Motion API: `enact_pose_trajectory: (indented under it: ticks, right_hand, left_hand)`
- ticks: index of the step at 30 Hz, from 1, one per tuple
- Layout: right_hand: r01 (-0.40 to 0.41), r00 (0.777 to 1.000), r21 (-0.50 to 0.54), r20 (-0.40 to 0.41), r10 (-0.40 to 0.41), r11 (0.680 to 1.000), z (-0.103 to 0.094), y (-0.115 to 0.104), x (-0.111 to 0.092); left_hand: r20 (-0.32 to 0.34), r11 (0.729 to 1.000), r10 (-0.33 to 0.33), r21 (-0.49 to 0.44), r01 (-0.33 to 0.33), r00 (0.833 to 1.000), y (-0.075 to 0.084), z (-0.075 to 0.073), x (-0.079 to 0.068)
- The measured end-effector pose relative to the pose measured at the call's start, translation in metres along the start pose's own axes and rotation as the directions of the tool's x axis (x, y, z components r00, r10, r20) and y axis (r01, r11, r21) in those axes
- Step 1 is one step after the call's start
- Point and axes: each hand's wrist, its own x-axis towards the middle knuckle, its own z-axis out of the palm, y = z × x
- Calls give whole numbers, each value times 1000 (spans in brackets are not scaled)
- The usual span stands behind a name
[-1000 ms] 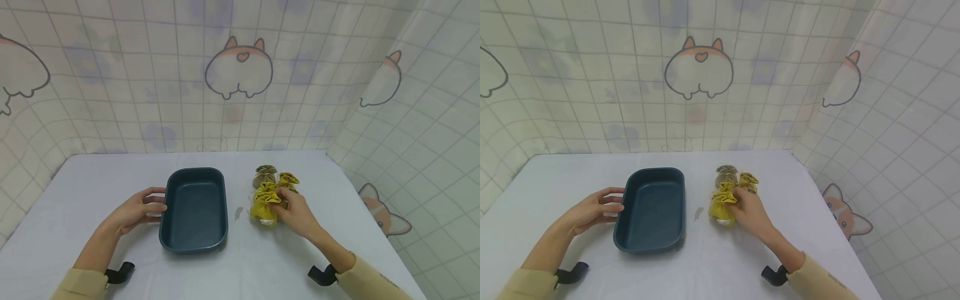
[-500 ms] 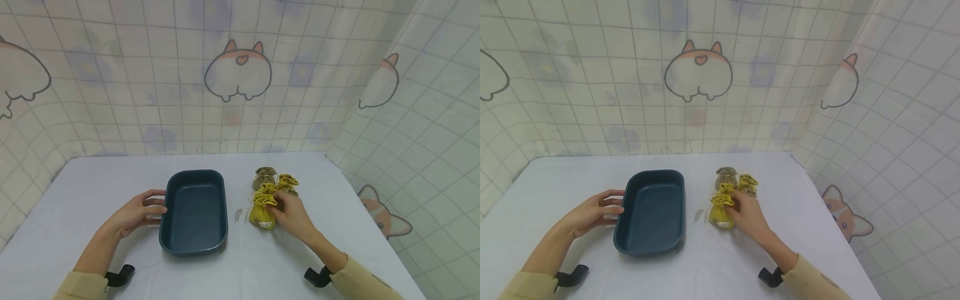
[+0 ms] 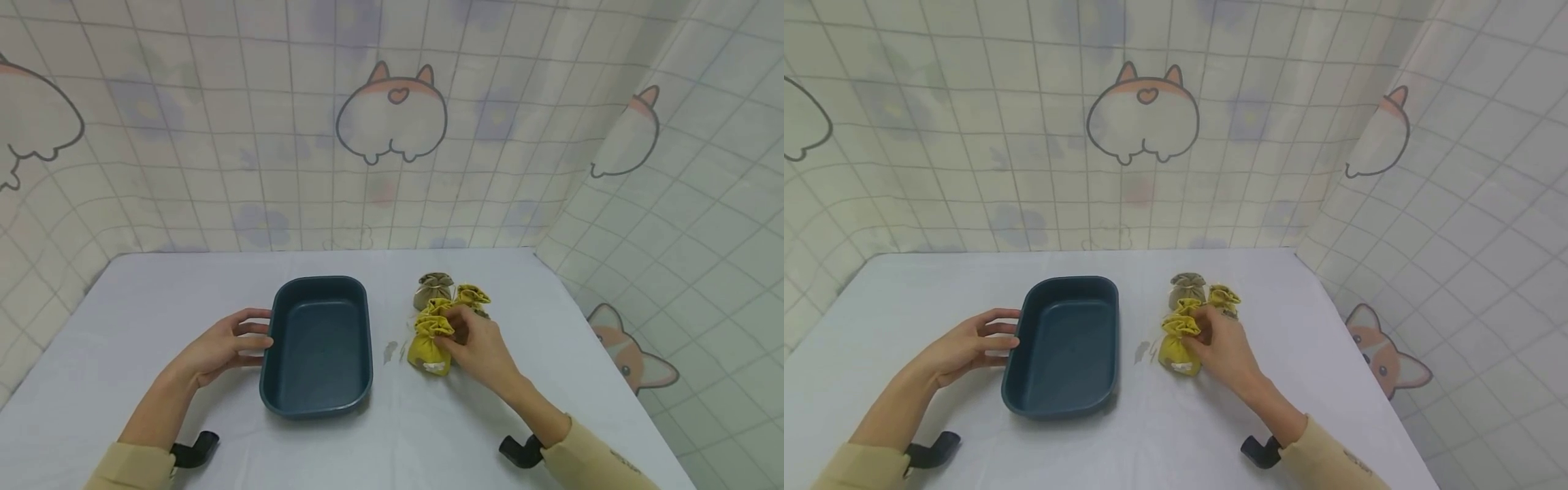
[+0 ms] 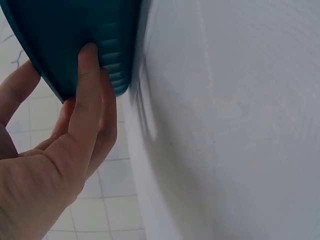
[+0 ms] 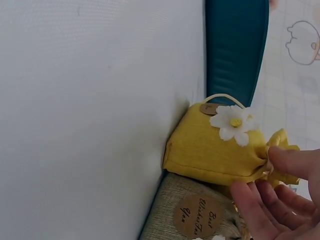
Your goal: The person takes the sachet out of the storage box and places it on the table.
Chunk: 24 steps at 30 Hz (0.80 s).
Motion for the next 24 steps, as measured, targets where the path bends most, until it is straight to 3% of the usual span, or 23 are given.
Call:
enact_pose_trajectory:
  ticks: [17,21,24]
  right_hand:
    - [24,999,-23,21,-24,999,-12,-8,2]
    - [70,997,-18,-32,-70,997,-29,-7,7]
    - [130,985,-34,-113,-133,991,-48,2,15]
  left_hand:
    - [-5,999,21,31,-20,1000,2,1,-6]
    - [-30,994,47,98,-44,998,3,-4,-7]
    - [-90,979,86,194,-67,992,5,-13,-9]
